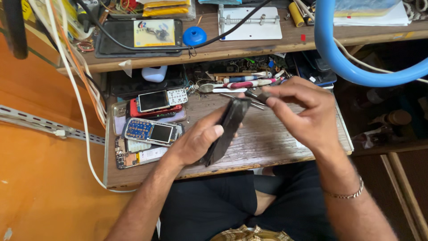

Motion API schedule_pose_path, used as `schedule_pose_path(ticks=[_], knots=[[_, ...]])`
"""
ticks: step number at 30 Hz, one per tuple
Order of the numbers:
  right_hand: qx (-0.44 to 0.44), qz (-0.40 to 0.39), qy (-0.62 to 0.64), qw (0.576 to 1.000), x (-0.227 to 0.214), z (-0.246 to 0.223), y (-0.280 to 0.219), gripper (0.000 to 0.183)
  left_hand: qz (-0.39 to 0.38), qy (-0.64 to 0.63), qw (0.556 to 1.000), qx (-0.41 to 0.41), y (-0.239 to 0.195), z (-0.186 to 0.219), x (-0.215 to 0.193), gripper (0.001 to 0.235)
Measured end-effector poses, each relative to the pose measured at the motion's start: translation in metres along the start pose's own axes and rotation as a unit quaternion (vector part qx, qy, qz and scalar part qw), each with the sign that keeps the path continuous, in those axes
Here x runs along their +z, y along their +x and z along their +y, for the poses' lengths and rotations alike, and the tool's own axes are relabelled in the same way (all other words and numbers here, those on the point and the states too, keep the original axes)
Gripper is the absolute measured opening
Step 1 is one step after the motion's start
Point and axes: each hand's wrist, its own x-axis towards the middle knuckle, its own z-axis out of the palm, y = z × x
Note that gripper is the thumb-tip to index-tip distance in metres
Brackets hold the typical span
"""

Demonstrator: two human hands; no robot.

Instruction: The person uses a plastic prying tool to separate the back cover of a smartphone. They carefully work the tool along the edges to release the clips and remove the cover, exposing the internal battery and components.

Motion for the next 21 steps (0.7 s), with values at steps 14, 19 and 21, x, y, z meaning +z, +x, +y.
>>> schedule_pose_path(ticks=[14, 19, 21], knots=[[0.175, -0.059, -0.107, 0.977, 0.022, -0.015, -0.031, 0.037, 0.191, -0.16, 0.968, -0.046, 0.008, -0.002, 0.023, 0.051], [0.276, -0.193, 0.127, 0.933, 0.039, -0.041, -0.043, 0.086, 0.251, 0.004, 0.963, 0.094, 0.015, -0.012, 0.034, 0.054], [0.264, -0.179, 0.14, 0.937, 0.044, -0.038, -0.042, 0.083, 0.267, 0.063, 0.955, 0.113, 0.014, -0.012, 0.035, 0.058]])
